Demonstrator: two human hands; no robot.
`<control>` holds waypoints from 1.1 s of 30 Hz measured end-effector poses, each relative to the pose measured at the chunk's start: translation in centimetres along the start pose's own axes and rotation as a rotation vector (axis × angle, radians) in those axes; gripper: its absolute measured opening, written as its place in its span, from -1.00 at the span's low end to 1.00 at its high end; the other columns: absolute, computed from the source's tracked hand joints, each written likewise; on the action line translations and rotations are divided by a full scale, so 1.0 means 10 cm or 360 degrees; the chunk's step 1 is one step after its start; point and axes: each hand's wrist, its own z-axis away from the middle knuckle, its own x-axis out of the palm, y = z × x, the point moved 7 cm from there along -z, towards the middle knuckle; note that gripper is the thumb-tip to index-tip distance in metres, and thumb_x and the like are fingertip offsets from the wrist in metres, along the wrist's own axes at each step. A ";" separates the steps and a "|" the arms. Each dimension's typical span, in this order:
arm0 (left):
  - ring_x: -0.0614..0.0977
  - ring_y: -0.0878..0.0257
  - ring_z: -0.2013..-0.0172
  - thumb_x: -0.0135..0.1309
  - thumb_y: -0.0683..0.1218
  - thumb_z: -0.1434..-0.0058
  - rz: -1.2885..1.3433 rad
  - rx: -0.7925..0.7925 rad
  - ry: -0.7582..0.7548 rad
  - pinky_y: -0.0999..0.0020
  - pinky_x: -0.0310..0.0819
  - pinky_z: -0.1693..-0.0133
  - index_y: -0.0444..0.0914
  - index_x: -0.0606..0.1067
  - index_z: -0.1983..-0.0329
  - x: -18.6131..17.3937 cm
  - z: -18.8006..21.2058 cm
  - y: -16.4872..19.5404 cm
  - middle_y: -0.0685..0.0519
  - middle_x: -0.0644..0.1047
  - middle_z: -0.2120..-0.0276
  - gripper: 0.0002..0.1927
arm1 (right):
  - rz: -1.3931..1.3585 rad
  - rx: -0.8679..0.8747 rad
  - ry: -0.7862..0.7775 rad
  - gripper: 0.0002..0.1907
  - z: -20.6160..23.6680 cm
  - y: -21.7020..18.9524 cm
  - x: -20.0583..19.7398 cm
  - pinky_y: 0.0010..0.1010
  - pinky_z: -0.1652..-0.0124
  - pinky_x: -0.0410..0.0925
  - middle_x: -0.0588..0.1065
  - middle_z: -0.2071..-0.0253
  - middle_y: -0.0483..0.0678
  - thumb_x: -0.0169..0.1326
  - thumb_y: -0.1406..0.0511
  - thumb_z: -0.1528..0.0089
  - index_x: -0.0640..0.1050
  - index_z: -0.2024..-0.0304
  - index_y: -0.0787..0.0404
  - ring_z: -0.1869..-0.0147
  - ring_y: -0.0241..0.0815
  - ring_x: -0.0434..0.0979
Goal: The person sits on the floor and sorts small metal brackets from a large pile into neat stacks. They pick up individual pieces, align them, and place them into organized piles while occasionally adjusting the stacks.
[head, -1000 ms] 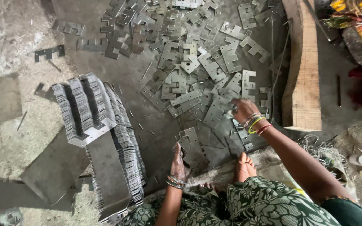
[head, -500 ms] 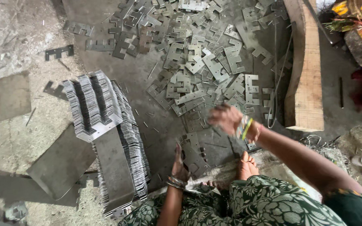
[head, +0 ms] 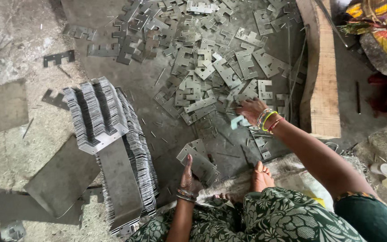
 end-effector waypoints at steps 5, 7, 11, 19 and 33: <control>0.10 0.07 -0.47 -0.15 0.30 -0.29 0.0370 -0.0692 0.0264 0.00 -0.03 -0.42 -0.10 0.09 -0.54 0.03 0.10 -0.26 0.10 0.04 -0.54 -0.19 | -0.1140 -0.0006 0.0284 -0.36 0.14 -0.07 -0.24 -0.18 0.08 0.51 0.54 -0.11 0.05 0.25 0.28 -0.02 0.48 -0.19 0.05 -0.04 0.03 0.61; 0.10 0.10 -0.48 -0.12 0.32 -0.27 0.0209 -0.0638 0.0243 0.04 -0.01 -0.41 -0.11 0.07 -0.55 0.02 0.04 -0.26 0.10 0.03 -0.54 -0.15 | -0.1487 0.0037 0.0321 -0.28 0.16 0.00 -0.26 -0.17 0.09 0.52 0.56 -0.08 0.09 0.30 0.27 0.06 0.47 -0.19 0.10 -0.02 0.04 0.62; 0.15 0.12 -0.47 0.03 0.31 -0.22 0.0119 -0.0321 -0.0204 0.08 0.11 -0.41 -0.19 0.09 -0.51 0.13 -0.06 -0.23 0.08 0.10 -0.52 -0.09 | -0.0962 0.0912 -0.0026 -0.53 0.08 0.64 0.06 -0.13 0.05 0.57 0.65 0.07 0.19 0.09 0.10 -0.32 0.52 -0.21 0.15 0.00 0.11 0.71; 0.61 0.01 -0.09 0.31 0.19 -0.09 0.0258 -0.0655 0.0004 0.09 0.56 -0.09 -0.37 0.42 -0.30 0.14 0.13 -0.21 -0.14 0.55 -0.17 -0.19 | -0.0887 0.1066 0.0057 -0.56 0.05 0.60 0.19 -0.06 0.05 0.51 0.59 0.06 0.23 0.25 0.23 -0.02 0.59 0.06 0.24 -0.03 0.20 0.63; 0.53 -0.17 -0.15 0.03 0.46 -0.11 0.0594 -0.0393 0.0039 -0.19 0.44 -0.14 -0.28 0.39 -0.30 0.20 0.12 0.25 -0.22 0.48 -0.21 -0.09 | -0.1828 0.0058 0.0157 -0.27 -0.06 -0.09 -0.10 -0.31 0.20 0.54 0.53 -0.11 0.06 0.29 0.36 -0.08 0.35 -0.29 0.08 0.08 -0.06 0.65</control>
